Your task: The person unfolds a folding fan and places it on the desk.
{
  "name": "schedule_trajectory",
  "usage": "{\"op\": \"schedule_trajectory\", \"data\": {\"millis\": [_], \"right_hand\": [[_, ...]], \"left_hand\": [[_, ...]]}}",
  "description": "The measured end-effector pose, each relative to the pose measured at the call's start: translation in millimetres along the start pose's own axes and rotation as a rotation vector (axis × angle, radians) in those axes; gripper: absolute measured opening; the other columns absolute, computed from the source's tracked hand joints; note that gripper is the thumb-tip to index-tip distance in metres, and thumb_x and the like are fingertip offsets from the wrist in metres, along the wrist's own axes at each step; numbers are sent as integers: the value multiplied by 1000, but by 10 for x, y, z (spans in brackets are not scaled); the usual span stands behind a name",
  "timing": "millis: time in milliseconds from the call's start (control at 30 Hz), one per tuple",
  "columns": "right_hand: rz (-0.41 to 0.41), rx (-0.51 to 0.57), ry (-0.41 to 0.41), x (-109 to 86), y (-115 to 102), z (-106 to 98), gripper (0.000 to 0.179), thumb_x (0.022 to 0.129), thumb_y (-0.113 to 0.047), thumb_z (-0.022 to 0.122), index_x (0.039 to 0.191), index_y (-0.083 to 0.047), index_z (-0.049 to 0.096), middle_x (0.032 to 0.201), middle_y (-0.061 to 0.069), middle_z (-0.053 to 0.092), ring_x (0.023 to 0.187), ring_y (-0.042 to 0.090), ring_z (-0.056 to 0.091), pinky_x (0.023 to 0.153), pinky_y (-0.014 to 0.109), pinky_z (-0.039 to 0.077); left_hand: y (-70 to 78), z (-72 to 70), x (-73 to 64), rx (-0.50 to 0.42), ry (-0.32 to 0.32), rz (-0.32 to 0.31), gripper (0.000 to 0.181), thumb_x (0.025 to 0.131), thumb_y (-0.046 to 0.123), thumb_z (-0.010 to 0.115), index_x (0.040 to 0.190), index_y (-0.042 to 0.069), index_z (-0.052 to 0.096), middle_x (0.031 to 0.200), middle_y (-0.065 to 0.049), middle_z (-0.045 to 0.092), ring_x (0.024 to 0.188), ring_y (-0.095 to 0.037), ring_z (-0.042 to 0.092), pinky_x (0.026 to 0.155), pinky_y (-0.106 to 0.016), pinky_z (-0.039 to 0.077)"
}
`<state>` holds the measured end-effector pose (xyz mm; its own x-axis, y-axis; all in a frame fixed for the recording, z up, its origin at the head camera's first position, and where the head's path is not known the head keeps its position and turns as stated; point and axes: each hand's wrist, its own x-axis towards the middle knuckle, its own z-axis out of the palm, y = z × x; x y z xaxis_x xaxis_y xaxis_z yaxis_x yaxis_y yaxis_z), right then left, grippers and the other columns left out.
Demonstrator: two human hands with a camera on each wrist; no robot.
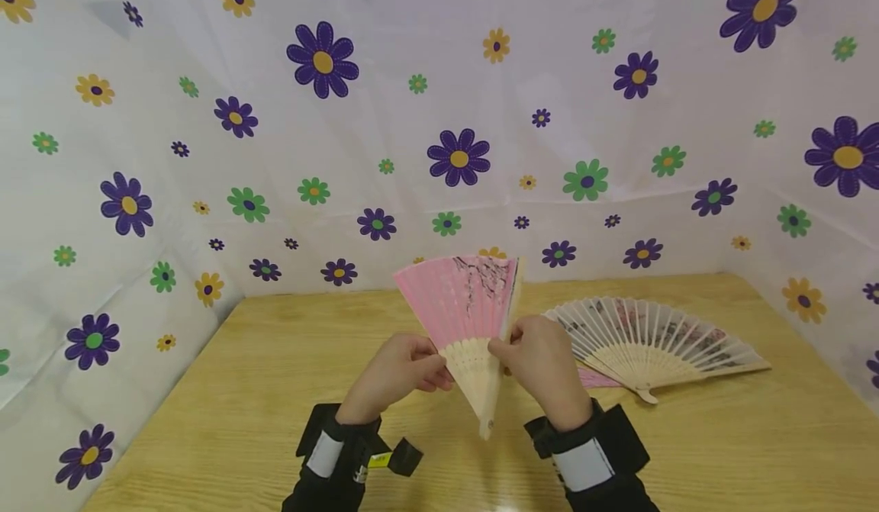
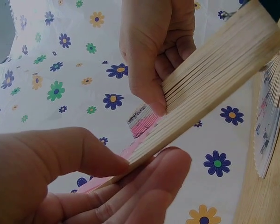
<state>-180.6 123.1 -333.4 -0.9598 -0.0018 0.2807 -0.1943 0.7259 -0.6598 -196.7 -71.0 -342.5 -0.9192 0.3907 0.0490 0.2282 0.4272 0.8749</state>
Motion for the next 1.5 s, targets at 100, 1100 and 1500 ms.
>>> {"op": "schedule_trajectory", "data": {"millis": [100,1100,1500], "right_hand": [[9,5,-11,9,13,-4,22,82,-11,71,64,2,69,54,12,70,42,13,52,40,23,26],[97,43,11,39,132,-178,34,91,-17,63,64,0,72,53,9,68,47,17,62,42,26,33],[95,59,48,36,165,-249,35,92,-16,60,66,2,73,54,8,69,47,16,62,43,27,37]], "left_hand": [[-9,2,0,0,3,2,19,91,-1,56,87,-11,72,76,-25,74,65,-23,71,65,-41,63],[-28,-115,-1,-201,35,-30,23,96,5,56,100,-13,69,87,-30,73,73,-24,72,68,-38,64],[-61,-131,33,-244,67,-39,27,97,10,57,108,-13,68,90,-31,73,77,-31,72,71,-39,63]]}}
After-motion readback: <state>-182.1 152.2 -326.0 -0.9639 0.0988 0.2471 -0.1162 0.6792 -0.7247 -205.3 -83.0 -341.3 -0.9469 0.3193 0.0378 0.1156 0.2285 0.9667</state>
